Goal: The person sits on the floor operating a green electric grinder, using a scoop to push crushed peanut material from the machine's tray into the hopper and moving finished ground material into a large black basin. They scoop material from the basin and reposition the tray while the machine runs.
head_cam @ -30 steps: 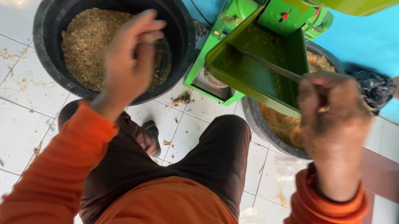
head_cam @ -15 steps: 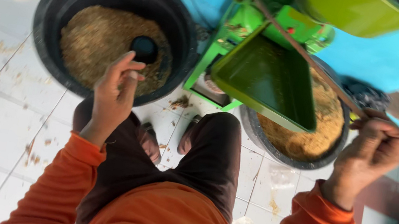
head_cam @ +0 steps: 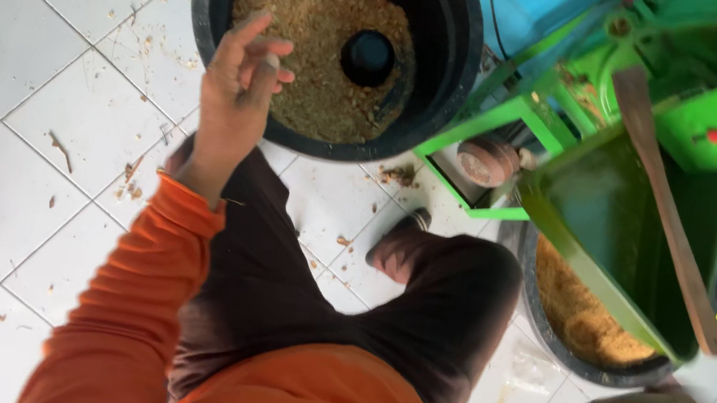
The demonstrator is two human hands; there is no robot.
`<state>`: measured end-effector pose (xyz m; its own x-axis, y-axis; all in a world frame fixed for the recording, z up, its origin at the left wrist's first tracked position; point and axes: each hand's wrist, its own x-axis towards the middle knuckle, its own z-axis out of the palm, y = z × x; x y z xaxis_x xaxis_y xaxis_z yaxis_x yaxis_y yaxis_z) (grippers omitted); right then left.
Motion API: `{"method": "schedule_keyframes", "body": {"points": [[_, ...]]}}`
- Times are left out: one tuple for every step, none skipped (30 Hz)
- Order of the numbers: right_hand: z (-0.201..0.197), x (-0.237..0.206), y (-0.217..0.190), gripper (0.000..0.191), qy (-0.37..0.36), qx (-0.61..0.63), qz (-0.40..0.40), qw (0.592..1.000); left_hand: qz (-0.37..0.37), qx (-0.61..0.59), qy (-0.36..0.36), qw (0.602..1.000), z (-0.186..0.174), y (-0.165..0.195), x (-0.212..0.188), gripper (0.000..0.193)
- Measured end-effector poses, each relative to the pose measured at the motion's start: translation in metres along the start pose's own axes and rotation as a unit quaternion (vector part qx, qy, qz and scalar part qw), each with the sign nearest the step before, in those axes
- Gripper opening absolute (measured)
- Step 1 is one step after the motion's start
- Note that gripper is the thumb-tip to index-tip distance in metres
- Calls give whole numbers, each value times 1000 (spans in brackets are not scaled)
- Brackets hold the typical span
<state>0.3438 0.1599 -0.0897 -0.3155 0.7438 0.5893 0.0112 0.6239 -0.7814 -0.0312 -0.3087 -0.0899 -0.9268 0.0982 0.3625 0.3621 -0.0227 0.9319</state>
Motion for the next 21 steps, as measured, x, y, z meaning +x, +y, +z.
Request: {"method": "schedule_keyframes", "body": {"points": [[9,-13,9,21,78,-186,86,976,-34,15,11,999,0,-10,7,44],[19,-43,9,18,-3,-429,-24,903,-66,29,21,997,1,-20,17,46],[35,-73,4,20,-95,-463,36,881,-96,43,30,994,0,-30,30,48],[53,-98,-6,11,-173,-327,1,929,-149,64,46,986,0,-41,45,47],[83,-115,-14,9,-216,-240,12,946,-208,86,62,972,5,-53,57,46],[112,-127,-25,16,-283,-245,60,925,-265,107,76,955,12,-65,68,45],[149,-129,-32,19,-329,-223,38,917,-332,126,54,933,21,-77,77,50],[189,-128,-38,23,-376,-201,18,904,-400,144,31,905,30,-89,80,55],[232,-127,-40,30,-427,-198,135,872,-306,162,28,938,44,-103,82,52],[279,-124,-39,34,-462,-160,168,856,-208,178,24,961,57,-118,86,49],[326,-122,-33,38,-494,-121,200,838,-224,142,1,964,70,-131,85,52],[373,-122,-24,38,-507,-62,271,816,-240,105,-19,965,83,-143,81,54],[415,-123,-14,39,-515,-5,342,786,-242,116,-32,963,92,-154,74,57],[458,-127,-1,39,-475,72,455,750,-243,127,-47,961,99,-162,71,60],[497,-131,13,39,-420,147,559,700,-257,149,-86,951,103,-169,71,62],[532,-135,27,43,-368,195,635,650,-272,171,-124,939,105,-176,69,65],[566,-138,41,47,-327,213,689,610,-285,193,-159,925,109,-183,67,68],[595,-141,52,51,-297,205,723,590,-274,202,-144,929,110,-184,67,65],[620,-143,61,56,-270,189,747,578,-264,212,-130,932,111,-184,67,62],[641,-145,70,60,-245,171,765,571,-261,210,-140,932,111,-182,69,64],[658,-147,79,65,-226,149,771,577,-259,209,-149,931,111,-179,69,66]]}}
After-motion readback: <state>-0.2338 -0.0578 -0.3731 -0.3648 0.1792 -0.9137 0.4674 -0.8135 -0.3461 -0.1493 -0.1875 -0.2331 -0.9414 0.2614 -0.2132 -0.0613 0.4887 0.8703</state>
